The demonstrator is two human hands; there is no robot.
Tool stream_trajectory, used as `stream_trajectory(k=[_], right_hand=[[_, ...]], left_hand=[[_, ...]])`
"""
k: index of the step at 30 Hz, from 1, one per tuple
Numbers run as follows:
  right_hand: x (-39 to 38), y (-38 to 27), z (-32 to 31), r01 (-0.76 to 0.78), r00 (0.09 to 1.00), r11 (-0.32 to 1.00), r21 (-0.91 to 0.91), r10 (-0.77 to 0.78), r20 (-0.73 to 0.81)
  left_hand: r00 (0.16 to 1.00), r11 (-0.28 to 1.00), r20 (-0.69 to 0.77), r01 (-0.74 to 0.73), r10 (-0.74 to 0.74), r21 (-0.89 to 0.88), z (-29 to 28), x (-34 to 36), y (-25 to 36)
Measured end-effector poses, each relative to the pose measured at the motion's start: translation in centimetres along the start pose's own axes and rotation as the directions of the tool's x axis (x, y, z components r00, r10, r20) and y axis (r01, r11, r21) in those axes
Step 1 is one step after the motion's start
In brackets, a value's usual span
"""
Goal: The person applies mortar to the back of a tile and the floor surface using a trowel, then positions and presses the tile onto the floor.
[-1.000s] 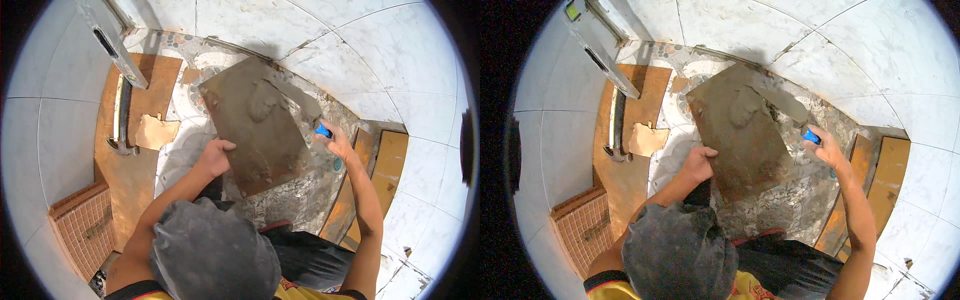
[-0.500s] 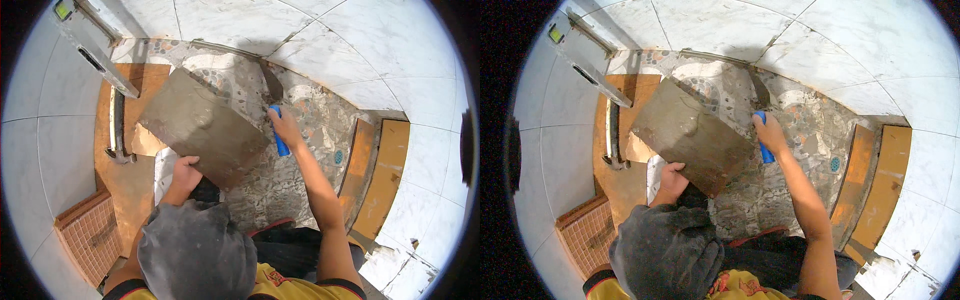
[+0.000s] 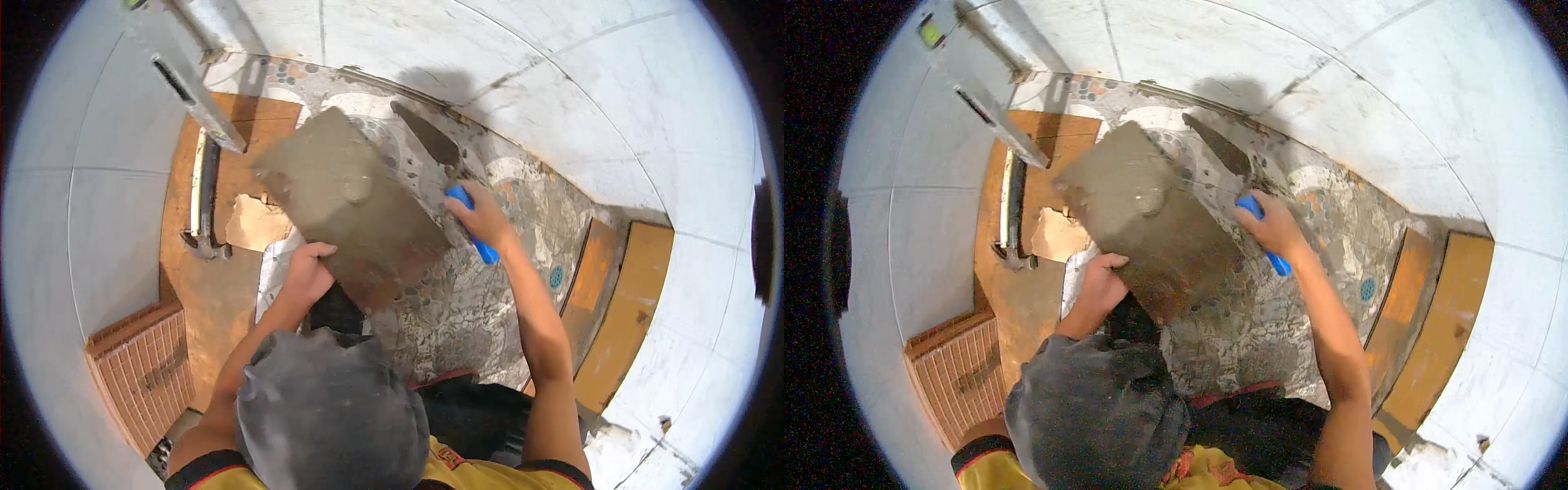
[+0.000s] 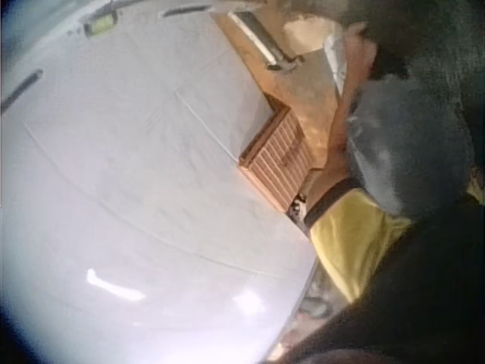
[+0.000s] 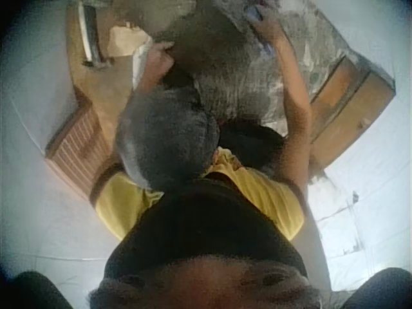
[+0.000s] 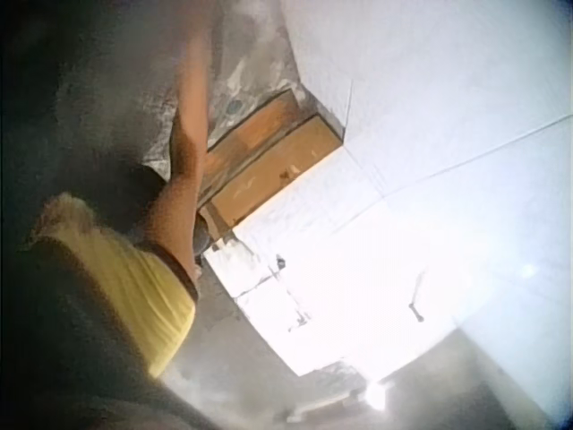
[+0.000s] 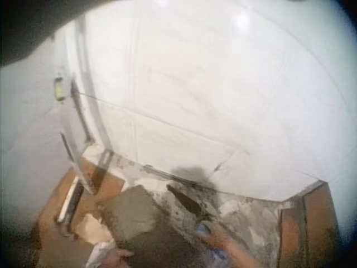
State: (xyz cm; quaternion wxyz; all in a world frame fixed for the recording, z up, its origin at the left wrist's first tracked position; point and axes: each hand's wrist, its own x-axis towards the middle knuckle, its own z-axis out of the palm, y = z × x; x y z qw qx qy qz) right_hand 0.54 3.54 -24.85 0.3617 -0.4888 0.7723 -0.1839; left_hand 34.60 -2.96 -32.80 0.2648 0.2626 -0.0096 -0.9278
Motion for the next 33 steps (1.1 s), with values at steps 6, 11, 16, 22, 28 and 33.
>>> stream_trajectory(k=[6,11,16,22,28,33], right_hand=[[-2.6,2.7,-1.6,0.152,0.988,0.979,-0.133,-0.151,0.017],[-3.4,4.6,-4.9,0.166,0.974,0.92,-0.354,-0.209,-0.087],[-2.0,1.1,-5.8,0.146,0.978,0.945,-0.294,-0.182,-0.101],[6.6,-3.9,-1.0,0.208,0.971,0.953,-0.221,-0.228,-0.068],[12.2,-5.1,0.1,0.242,0.966,0.885,-0.397,-0.259,0.011],[13.1,-5.0,0.4,0.194,0.978,0.893,-0.406,-0.208,0.009]], left_hand=[[0.993,0.993,0.014,0.121,-0.121,0.003,2.4,1.6,1.0],[0.996,0.996,-0.015,0.088,-0.088,0.026,3.5,0.6,0.8],[0.998,0.997,0.025,0.051,-0.049,-0.05,2.1,-0.3,-0.2],[0.995,0.994,-0.073,0.063,-0.07,-0.087,-0.5,-1.8,-3.9],[0.994,0.998,-0.097,0.052,-0.056,-0.042,-1.7,-1.9,-4.6],[0.997,0.995,-0.028,0.076,-0.078,-0.062,-1.9,-1.6,-4.2]])
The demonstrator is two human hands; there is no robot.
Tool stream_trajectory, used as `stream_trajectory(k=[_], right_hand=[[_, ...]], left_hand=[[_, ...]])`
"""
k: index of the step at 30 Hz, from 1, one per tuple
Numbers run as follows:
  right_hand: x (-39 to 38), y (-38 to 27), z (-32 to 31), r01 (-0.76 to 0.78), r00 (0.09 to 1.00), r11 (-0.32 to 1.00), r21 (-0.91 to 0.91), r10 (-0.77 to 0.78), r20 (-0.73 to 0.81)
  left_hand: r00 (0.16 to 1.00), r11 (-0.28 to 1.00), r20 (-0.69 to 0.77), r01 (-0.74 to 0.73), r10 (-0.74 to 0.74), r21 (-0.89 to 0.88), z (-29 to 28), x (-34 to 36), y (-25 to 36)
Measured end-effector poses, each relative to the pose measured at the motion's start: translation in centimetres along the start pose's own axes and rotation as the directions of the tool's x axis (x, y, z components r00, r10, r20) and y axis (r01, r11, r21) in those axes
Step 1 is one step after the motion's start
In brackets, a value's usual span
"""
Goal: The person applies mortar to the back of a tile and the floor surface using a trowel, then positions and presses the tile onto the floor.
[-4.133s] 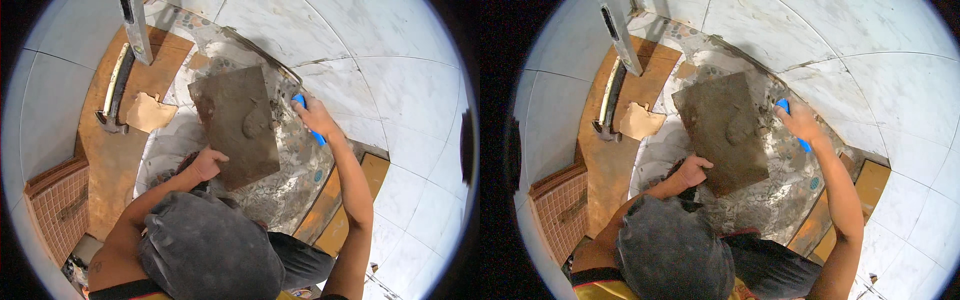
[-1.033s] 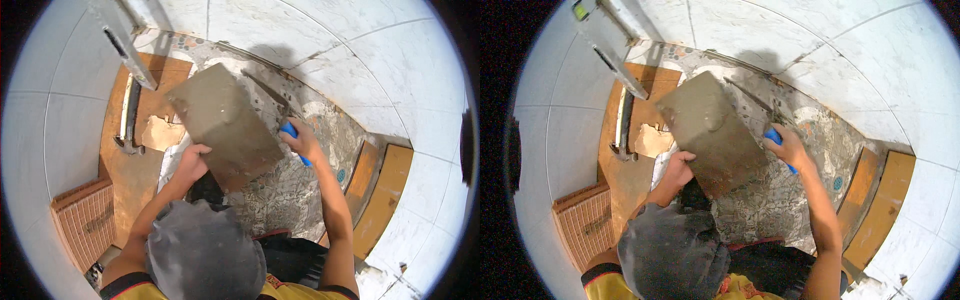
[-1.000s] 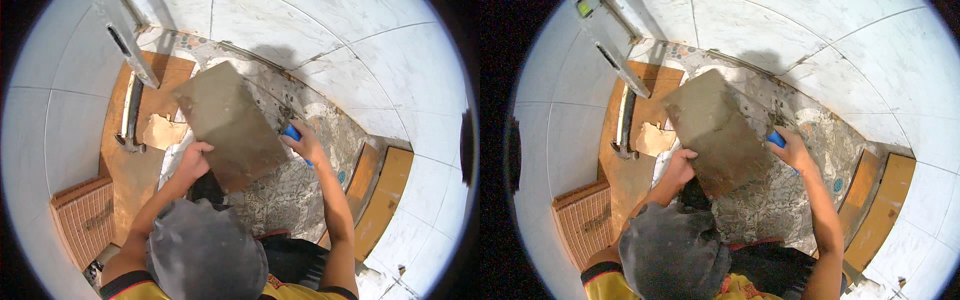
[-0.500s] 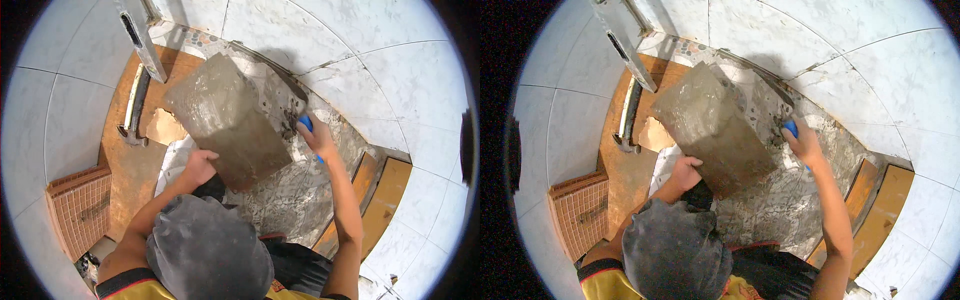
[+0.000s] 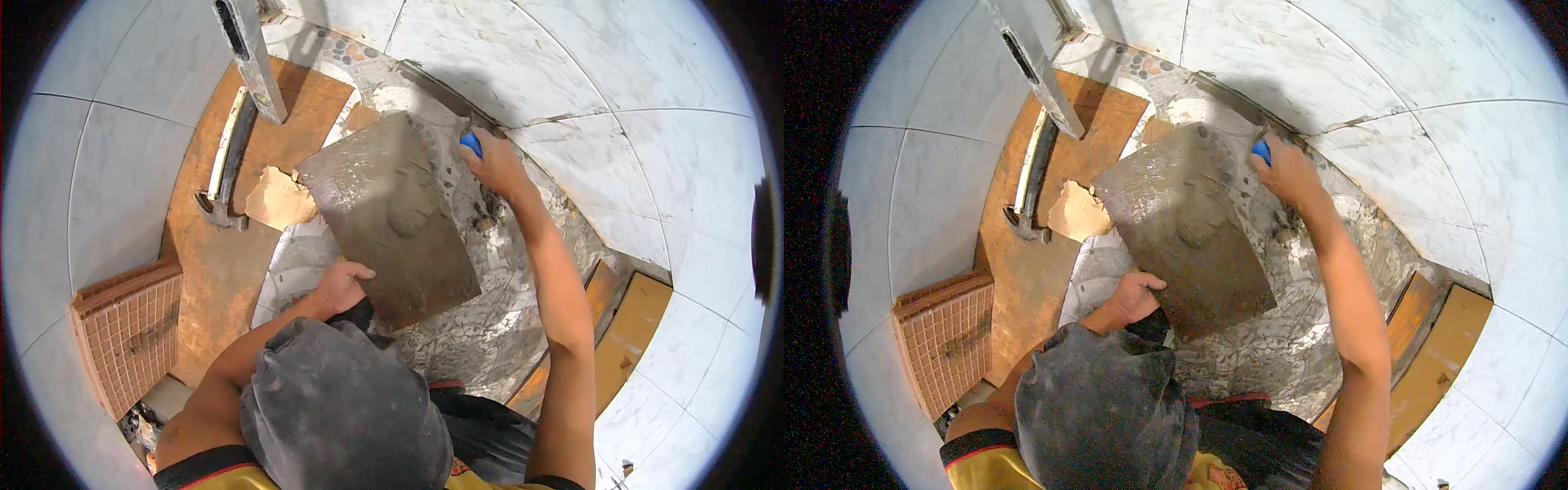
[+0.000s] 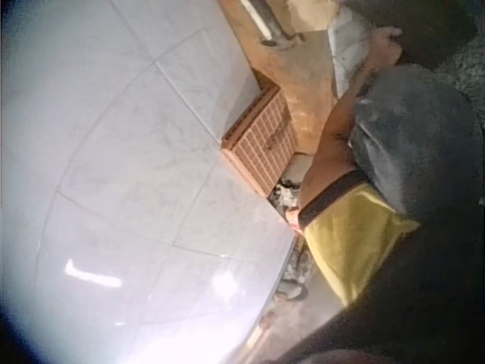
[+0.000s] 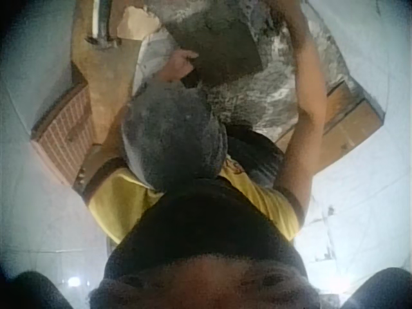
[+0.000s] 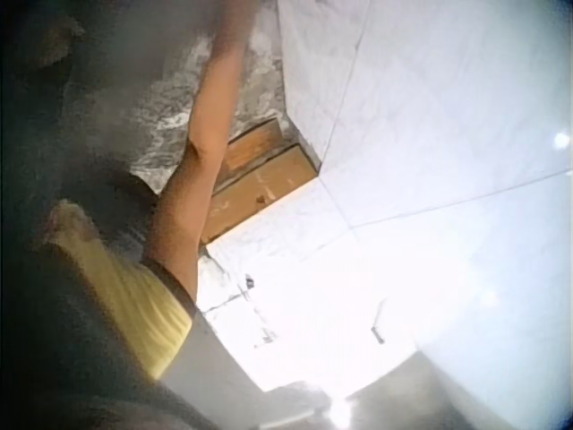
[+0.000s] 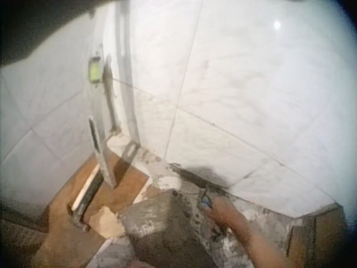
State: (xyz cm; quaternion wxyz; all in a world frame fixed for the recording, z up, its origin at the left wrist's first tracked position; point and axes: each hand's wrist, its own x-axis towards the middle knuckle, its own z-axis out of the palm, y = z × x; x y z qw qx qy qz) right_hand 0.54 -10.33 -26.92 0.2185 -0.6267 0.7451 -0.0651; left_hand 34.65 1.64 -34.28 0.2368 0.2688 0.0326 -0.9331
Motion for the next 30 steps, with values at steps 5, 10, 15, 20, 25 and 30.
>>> stream_trajectory(k=[5,10,15,20,25,30], right_hand=[[1.4,0.5,-0.5,0.046,0.999,0.999,0.005,-0.046,-0.013],[1.5,0.8,-2.4,0.095,0.995,0.994,0.054,-0.096,0.008],[0.2,-0.4,-2.1,0.068,0.997,0.998,0.003,-0.068,-0.034],[1.3,-1.7,-1.5,0.081,0.997,0.994,-0.08,-0.08,0.017],[2.5,-2.5,-2.3,0.031,0.999,0.993,-0.112,-0.028,0.027],[2.3,-3.1,-2.4,-0.015,0.997,0.993,-0.114,0.024,0.079]], left_hand=[[1.0,0.999,-0.023,0.02,-0.019,0.048,-0.1,0.0,0.1],[0.997,0.996,-0.057,-0.038,0.043,0.085,-0.1,-0.1,0.1],[0.999,1.0,-0.04,0.003,-0.003,0.02,-0.1,0.2,0.0],[0.997,0.999,-0.078,0.004,0.0,0.05,-0.2,0.2,0.1],[0.998,1.0,-0.059,0.004,-0.002,0.028,-0.4,0.3,0.1],[0.999,0.999,-0.043,-0.022,0.023,0.022,0.1,0.3,0.1]])
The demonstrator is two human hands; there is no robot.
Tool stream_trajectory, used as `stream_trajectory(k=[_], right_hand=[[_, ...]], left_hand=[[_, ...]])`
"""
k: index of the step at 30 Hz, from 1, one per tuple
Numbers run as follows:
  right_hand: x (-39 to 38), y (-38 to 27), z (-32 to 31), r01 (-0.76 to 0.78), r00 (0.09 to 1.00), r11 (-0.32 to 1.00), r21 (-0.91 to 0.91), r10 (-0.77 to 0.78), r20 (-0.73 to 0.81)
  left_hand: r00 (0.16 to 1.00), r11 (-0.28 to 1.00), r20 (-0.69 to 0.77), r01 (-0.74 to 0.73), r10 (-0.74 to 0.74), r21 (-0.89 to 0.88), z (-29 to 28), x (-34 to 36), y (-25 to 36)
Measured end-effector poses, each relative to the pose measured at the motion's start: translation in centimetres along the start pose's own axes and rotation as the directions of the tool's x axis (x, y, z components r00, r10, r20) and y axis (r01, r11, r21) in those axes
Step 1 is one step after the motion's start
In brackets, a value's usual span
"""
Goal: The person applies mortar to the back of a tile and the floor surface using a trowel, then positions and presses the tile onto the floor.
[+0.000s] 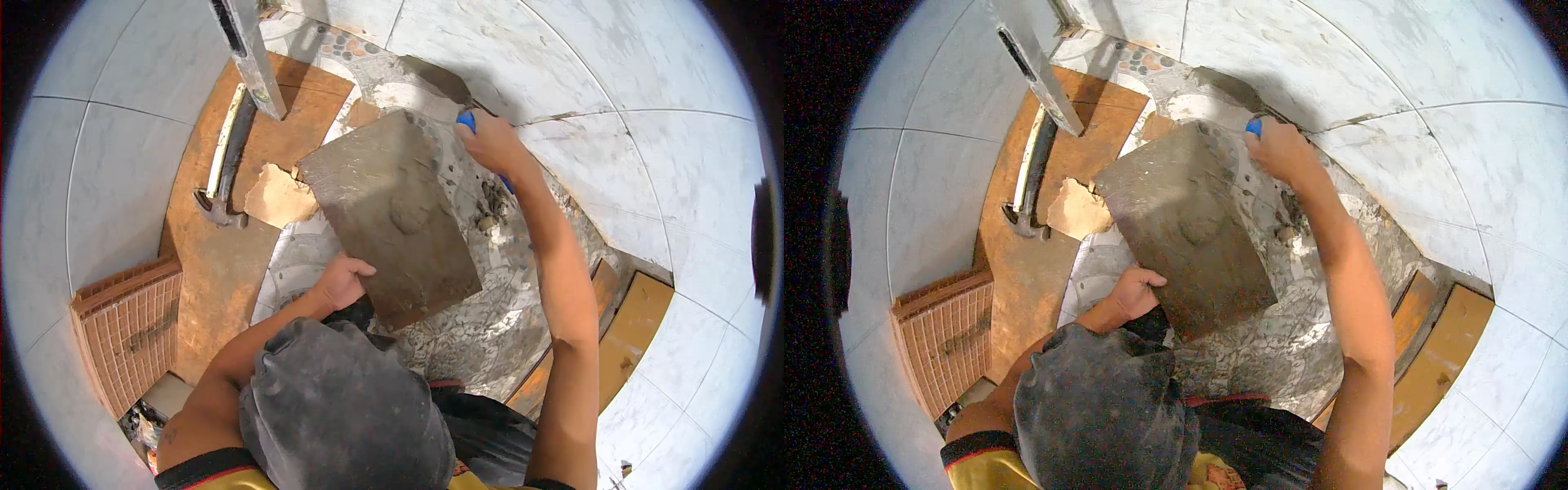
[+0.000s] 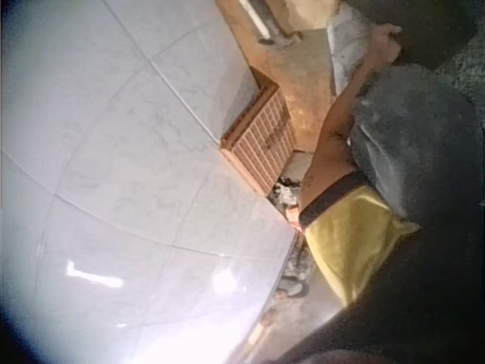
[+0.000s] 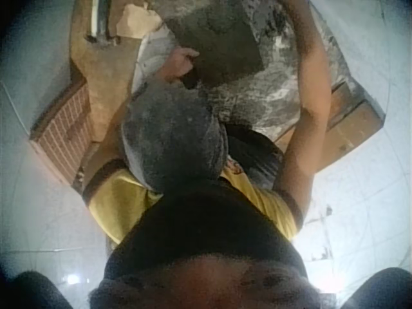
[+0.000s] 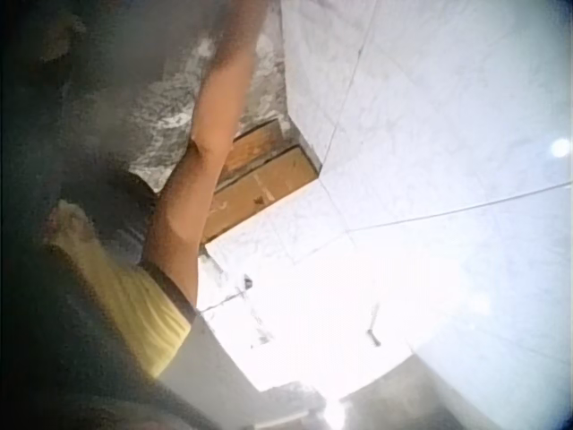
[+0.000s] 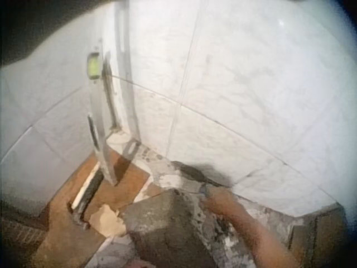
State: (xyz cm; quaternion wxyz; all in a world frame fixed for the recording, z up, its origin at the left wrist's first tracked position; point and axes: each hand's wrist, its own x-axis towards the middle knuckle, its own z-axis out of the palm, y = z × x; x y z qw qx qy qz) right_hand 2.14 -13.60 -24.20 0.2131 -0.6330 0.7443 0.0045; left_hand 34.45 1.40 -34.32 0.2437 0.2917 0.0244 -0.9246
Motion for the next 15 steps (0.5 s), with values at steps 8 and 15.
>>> stream_trajectory(k=[8,15], right_hand=[[-5.4,0.8,2.0,-0.157,0.983,0.983,0.095,0.165,-0.082],[-5.3,-2.1,3.6,-0.169,0.981,0.969,0.18,0.183,-0.064]], left_hand=[[1.0,0.999,-0.021,-0.001,0.001,0.035,1.0,-0.3,0.4],[0.997,0.997,0.01,0.081,-0.081,0.01,0.3,0.2,0.4]])
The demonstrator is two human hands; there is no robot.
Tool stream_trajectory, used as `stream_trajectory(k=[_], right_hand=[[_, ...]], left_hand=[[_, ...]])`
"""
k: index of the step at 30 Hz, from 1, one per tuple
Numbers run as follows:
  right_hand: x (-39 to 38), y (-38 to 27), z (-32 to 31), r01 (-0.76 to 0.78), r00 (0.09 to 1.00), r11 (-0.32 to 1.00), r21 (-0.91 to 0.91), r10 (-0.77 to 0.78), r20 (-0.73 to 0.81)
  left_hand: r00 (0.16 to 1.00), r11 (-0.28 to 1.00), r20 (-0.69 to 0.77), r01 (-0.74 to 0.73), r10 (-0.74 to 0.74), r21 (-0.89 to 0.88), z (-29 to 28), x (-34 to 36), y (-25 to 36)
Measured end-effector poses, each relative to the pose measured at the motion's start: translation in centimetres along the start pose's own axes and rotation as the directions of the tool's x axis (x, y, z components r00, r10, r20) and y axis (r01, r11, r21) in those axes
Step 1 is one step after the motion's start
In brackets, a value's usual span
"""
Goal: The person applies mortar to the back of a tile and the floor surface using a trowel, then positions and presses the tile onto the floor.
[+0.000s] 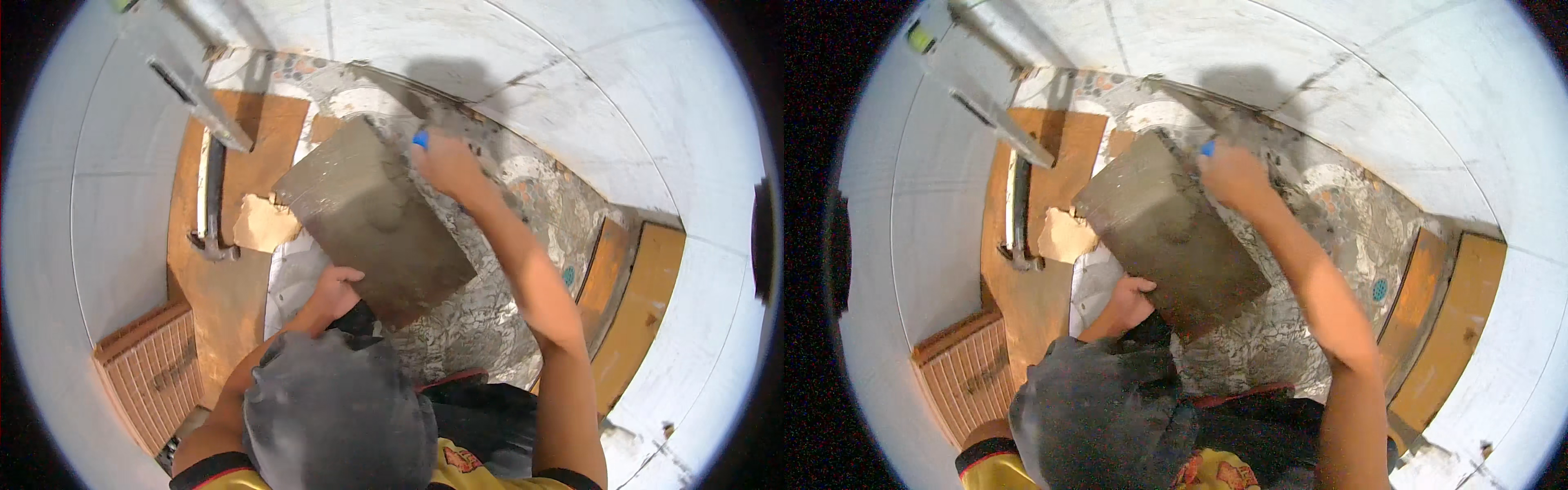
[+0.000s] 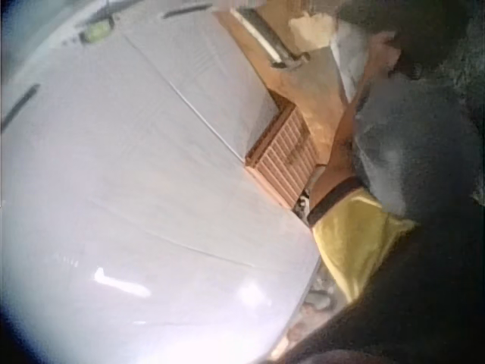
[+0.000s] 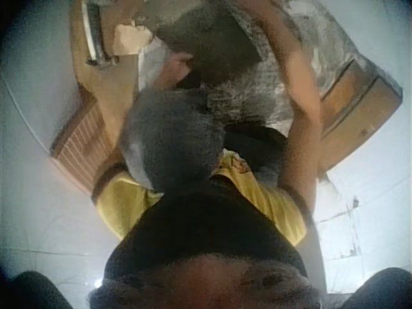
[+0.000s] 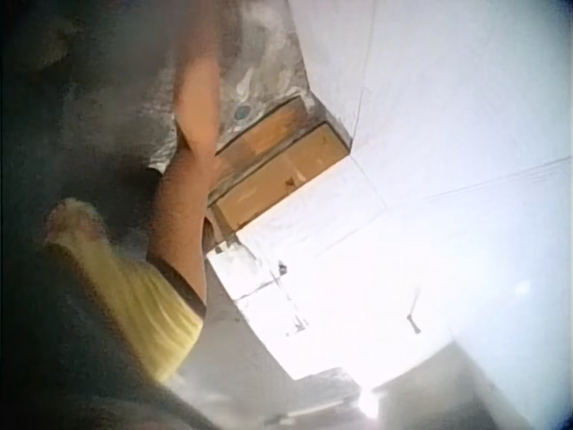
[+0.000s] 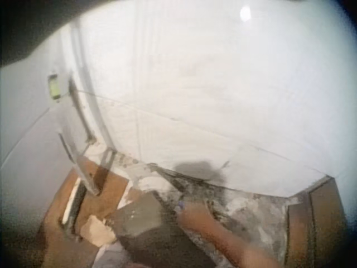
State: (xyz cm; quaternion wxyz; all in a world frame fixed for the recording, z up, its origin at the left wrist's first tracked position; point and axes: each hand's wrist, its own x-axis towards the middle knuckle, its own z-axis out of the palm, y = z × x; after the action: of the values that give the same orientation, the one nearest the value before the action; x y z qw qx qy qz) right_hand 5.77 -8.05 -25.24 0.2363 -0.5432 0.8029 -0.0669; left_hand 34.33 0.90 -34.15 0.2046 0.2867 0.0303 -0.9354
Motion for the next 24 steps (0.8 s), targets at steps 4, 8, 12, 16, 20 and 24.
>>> stream_trajectory(k=[4,8,12,16,20,24], right_hand=[[0.1,-0.7,0.7,-0.125,0.992,0.99,0.066,0.126,-0.011],[-1.0,1.3,-0.6,-0.107,0.994,0.992,0.06,0.109,-0.026],[-2.6,3.6,-2.1,-0.147,0.989,0.988,0.052,0.146,0.026],[-3.7,3.5,-1.9,-0.142,0.989,0.99,-0.024,0.141,-0.053],[-2.2,0.8,-0.9,0.018,0.996,1.0,0.012,-0.017,-0.089],[0.5,-2.1,0.3,-0.043,0.999,0.999,-0.013,0.043,0.025]], left_hand=[[0.998,0.998,-0.045,-0.029,0.032,0.06,0.0,-0.1,-0.3],[0.997,0.997,-0.05,-0.049,0.052,0.064,-0.2,-0.1,-0.3],[0.999,0.998,-0.02,0.036,-0.037,-0.049,-1.1,0.2,-0.1],[0.994,1.0,-0.105,0.017,-0.017,0.002,-1.4,0.2,-0.1],[0.999,1.0,-0.045,0.004,-0.003,0.026,-0.6,0.0,-0.1],[0.999,0.999,-0.039,-0.032,0.034,0.033,0.6,-0.2,0.0]])
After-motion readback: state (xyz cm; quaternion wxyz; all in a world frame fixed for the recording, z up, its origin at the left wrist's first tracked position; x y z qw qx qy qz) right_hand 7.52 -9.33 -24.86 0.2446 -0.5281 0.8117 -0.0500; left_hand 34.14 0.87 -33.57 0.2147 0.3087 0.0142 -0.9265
